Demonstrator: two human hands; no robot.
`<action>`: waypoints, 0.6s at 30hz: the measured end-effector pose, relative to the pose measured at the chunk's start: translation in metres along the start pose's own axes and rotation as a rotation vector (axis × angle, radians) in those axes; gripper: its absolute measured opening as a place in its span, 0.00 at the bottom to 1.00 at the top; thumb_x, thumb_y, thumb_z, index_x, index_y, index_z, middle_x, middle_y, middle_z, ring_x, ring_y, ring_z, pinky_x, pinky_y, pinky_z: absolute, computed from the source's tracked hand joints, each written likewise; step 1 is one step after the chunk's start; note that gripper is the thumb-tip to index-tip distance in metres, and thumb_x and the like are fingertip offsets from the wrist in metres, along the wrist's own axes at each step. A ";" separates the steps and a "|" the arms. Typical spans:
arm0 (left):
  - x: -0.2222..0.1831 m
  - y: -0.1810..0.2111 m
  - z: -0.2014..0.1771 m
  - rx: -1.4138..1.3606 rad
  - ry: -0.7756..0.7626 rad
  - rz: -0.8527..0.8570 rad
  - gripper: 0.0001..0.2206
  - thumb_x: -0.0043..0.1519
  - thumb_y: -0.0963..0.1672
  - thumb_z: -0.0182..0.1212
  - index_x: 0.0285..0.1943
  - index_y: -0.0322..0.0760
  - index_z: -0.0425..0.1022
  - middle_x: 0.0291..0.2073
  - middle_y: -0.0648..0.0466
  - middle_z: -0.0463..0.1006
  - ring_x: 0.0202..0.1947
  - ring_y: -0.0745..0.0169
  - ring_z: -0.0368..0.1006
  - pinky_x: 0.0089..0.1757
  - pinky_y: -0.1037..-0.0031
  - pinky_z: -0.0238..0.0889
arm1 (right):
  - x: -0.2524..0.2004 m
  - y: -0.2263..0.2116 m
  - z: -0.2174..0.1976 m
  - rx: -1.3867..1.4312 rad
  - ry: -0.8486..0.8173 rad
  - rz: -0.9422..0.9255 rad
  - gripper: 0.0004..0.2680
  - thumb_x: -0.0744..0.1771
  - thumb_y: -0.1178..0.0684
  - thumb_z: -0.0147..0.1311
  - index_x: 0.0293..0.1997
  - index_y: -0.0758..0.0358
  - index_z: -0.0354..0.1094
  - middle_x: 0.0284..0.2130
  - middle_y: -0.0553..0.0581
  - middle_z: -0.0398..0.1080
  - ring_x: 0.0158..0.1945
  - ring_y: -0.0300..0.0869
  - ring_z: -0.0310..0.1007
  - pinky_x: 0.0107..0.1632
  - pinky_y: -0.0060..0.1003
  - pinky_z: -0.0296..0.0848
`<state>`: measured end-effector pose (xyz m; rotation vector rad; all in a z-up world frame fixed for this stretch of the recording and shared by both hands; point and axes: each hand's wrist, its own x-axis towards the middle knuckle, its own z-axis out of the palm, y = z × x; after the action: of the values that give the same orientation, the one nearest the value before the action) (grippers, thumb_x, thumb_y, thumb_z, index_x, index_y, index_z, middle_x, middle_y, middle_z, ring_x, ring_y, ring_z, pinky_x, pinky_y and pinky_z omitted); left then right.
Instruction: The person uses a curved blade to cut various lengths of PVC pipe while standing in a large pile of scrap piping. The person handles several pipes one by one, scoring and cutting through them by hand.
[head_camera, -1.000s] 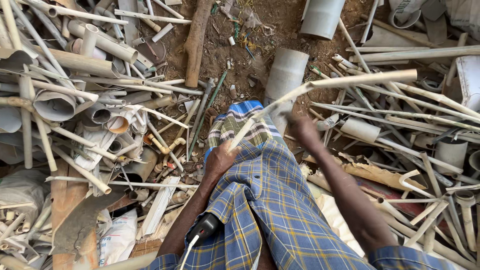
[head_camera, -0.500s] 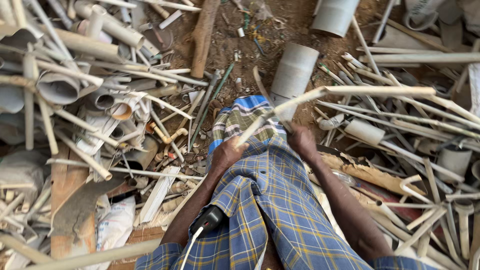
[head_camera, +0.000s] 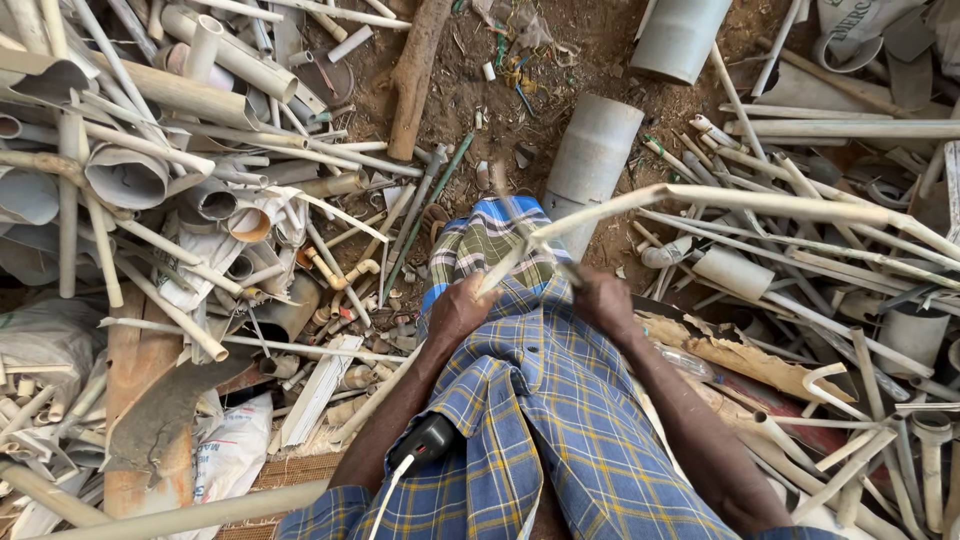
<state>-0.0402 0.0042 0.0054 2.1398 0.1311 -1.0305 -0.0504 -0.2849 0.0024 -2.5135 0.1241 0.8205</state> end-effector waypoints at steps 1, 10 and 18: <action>0.003 0.001 0.003 0.002 -0.004 0.002 0.17 0.62 0.53 0.65 0.50 0.39 0.78 0.29 0.48 0.81 0.27 0.55 0.78 0.30 0.60 0.69 | -0.002 -0.004 0.000 0.006 0.027 -0.028 0.15 0.69 0.57 0.47 0.59 0.43 0.75 0.38 0.56 0.80 0.21 0.40 0.73 0.23 0.40 0.77; 0.027 0.007 0.029 -0.070 0.041 0.153 0.16 0.61 0.51 0.66 0.48 0.38 0.77 0.24 0.50 0.80 0.21 0.60 0.77 0.25 0.65 0.69 | -0.004 -0.001 -0.055 0.076 -0.051 -0.101 0.10 0.68 0.48 0.57 0.56 0.46 0.75 0.36 0.53 0.81 0.27 0.42 0.78 0.30 0.40 0.78; 0.016 0.034 0.006 -0.122 0.133 0.160 0.13 0.65 0.50 0.63 0.42 0.37 0.75 0.19 0.52 0.77 0.18 0.66 0.73 0.22 0.68 0.65 | -0.009 0.020 -0.053 0.482 0.186 -0.161 0.11 0.74 0.50 0.47 0.61 0.58 0.71 0.43 0.58 0.77 0.40 0.38 0.77 0.40 0.34 0.81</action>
<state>-0.0201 -0.0273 0.0121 2.0705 0.0823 -0.7696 -0.0339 -0.3281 0.0365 -2.1036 0.1573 0.4276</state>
